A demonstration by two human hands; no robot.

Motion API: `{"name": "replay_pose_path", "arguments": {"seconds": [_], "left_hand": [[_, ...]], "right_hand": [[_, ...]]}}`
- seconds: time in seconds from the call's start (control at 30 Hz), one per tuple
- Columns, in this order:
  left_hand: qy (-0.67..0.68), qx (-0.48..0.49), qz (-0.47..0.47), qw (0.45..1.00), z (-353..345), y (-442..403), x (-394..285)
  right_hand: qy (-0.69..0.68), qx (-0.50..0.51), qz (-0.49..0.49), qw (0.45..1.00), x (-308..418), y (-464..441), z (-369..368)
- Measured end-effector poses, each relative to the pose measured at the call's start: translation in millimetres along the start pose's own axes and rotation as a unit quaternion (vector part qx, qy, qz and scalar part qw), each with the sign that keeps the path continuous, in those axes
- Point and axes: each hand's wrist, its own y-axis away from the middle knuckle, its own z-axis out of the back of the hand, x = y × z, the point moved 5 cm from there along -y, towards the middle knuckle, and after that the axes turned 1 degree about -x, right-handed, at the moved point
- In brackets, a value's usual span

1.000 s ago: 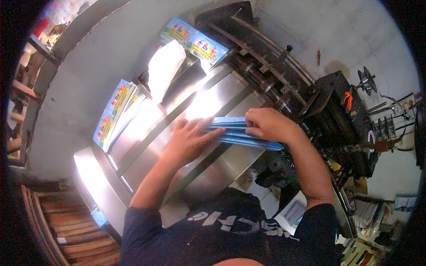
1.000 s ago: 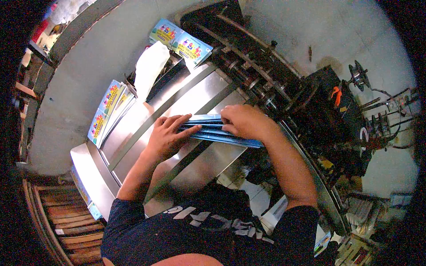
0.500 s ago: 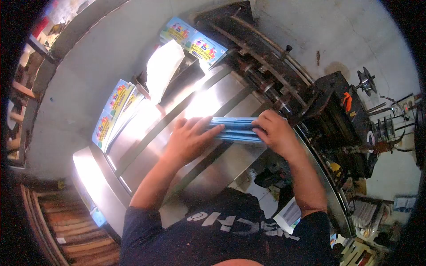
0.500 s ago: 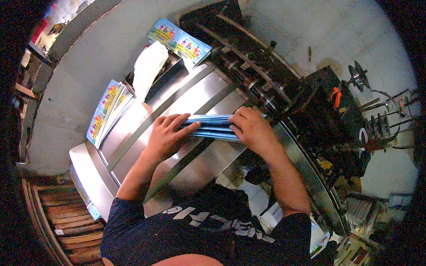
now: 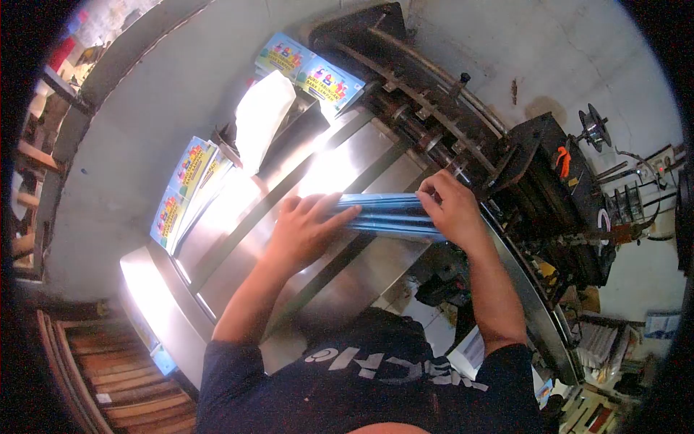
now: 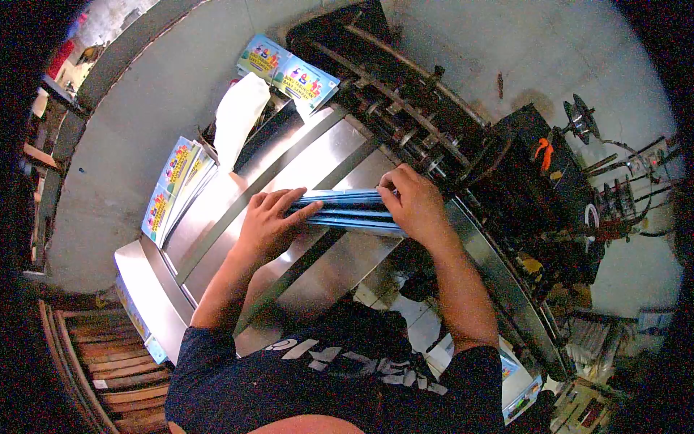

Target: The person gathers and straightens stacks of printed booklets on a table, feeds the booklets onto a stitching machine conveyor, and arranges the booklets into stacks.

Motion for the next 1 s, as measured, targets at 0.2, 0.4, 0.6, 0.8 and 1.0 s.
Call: {"name": "replay_pose_path", "arguments": {"seconds": [0.2,0.4,0.6,0.8,1.0], "left_hand": [[-0.008,-0.023,-0.016,1.0,3,-3,-2],[-0.024,-0.004,-0.019,1.0,1,0,-1],[0.008,-0.006,0.001,1.0,0,2,-2],[-0.017,-0.032,-0.021,0.999,3,0,-2],[-0.017,-0.023,-0.031,0.999,6,0,-4]], "right_hand": [[0.086,0.017,0.114,0.99,19,9,-5],[0.123,0.047,0.145,0.981,20,1,-20],[0.121,0.073,0.149,0.979,19,2,-22],[0.069,0.08,0.075,0.992,23,2,-13],[0.036,0.192,0.019,0.981,9,-11,-25]]}}
